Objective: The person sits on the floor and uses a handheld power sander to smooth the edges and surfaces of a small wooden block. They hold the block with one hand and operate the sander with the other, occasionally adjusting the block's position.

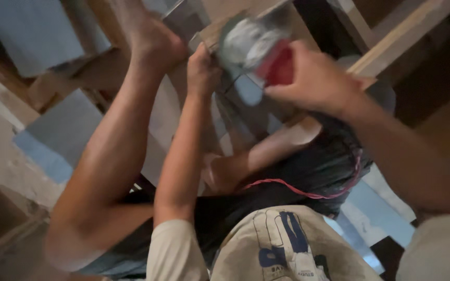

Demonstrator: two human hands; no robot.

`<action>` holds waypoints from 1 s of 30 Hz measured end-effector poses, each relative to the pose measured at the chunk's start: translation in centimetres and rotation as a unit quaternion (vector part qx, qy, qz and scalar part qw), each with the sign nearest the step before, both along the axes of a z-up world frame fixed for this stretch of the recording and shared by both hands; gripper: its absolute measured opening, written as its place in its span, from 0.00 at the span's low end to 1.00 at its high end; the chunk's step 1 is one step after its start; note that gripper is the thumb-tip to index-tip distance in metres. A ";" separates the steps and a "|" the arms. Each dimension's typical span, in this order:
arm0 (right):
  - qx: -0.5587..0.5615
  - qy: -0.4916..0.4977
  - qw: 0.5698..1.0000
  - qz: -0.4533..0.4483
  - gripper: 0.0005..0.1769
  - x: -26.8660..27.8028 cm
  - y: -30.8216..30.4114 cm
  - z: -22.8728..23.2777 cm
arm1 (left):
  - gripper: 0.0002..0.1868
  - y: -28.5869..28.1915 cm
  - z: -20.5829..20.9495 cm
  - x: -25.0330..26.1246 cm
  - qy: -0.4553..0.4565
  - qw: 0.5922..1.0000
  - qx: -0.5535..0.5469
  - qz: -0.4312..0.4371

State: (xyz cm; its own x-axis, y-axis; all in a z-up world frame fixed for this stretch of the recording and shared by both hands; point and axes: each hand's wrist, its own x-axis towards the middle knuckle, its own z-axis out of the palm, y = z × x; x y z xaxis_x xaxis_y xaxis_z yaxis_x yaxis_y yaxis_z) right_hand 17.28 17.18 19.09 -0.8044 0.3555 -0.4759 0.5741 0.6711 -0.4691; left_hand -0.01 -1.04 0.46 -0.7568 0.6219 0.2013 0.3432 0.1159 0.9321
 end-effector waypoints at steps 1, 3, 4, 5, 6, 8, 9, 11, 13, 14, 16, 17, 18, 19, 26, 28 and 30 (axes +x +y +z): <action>-0.005 -0.013 1.000 0.021 0.49 -0.5 -0.9 0.5 | 0.21 -0.1 -0.3 0.2 -0.037 0.999 0.019 -0.006; -0.005 0.019 0.999 0.028 0.47 -0.7 -1.8 1.2 | 0.15 0.0 -0.6 0.0 -0.109 0.992 0.057 -0.015; -0.006 0.033 0.999 0.035 0.46 -0.5 -2.0 1.2 | 0.17 0.0 -0.6 0.1 -0.096 0.994 0.042 -0.012; -0.009 0.029 0.999 0.014 0.47 -0.2 -1.6 1.0 | 0.20 0.0 -0.5 0.2 -0.082 0.996 0.028 -0.009; -0.009 0.025 1.000 -0.003 0.48 0.1 -0.6 0.6 | 0.23 0.1 -0.4 0.1 -0.068 0.998 0.015 -0.002; 0.011 0.024 0.999 -0.020 0.49 1.2 1.8 -0.6 | 0.19 0.0 0.1 0.0 -0.038 0.999 0.003 -0.001; 0.032 0.027 0.999 -0.020 0.49 2.0 3.3 -1.2 | 0.17 0.0 0.3 0.1 -0.023 1.000 -0.003 0.000; 0.072 0.084 0.994 -0.009 0.51 3.7 6.3 -2.7 | 0.14 0.2 0.3 0.2 -0.041 0.999 -0.010 0.005; 0.090 0.132 0.987 -0.015 0.54 4.9 8.7 -3.6 | 0.13 0.2 0.4 0.1 -0.035 0.999 -0.011 0.006; 0.083 0.123 0.988 -0.035 0.54 5.4 9.7 -3.5 | 0.13 0.1 0.5 0.1 -0.021 1.000 -0.009 0.004; 0.064 0.107 0.990 -0.060 0.50 5.8 10.6 -3.2 | 0.14 -0.1 0.6 0.1 -0.013 1.000 -0.002 -0.002; 0.051 0.101 0.991 -0.066 0.46 5.7 10.6 -2.9 | 0.14 -0.2 0.5 0.1 -0.018 1.000 0.004 -0.007; 0.039 0.096 0.992 -0.072 0.42 5.4 10.4 -2.6 | 0.14 -0.2 0.3 0.0 -0.021 1.000 0.012 -0.012; 0.057 0.147 0.987 -0.038 0.44 4.9 9.8 -2.3 | 0.14 -0.1 0.1 0.0 -0.027 1.000 0.003 -0.002; 0.000 0.049 0.999 0.008 0.47 0.6 0.3 -0.5 | 0.17 -0.5 -1.2 -0.1 -0.070 0.997 -0.008 0.002; -0.030 0.030 0.999 0.013 0.45 0.4 -0.6 -0.3 | 0.17 -0.4 -1.5 0.0 -0.103 0.995 0.000 0.009; -0.020 0.069 0.997 -0.001 0.46 1.0 0.7 -0.7 | 0.14 -0.1 -1.4 -0.1 -0.088 0.996 -0.015 0.025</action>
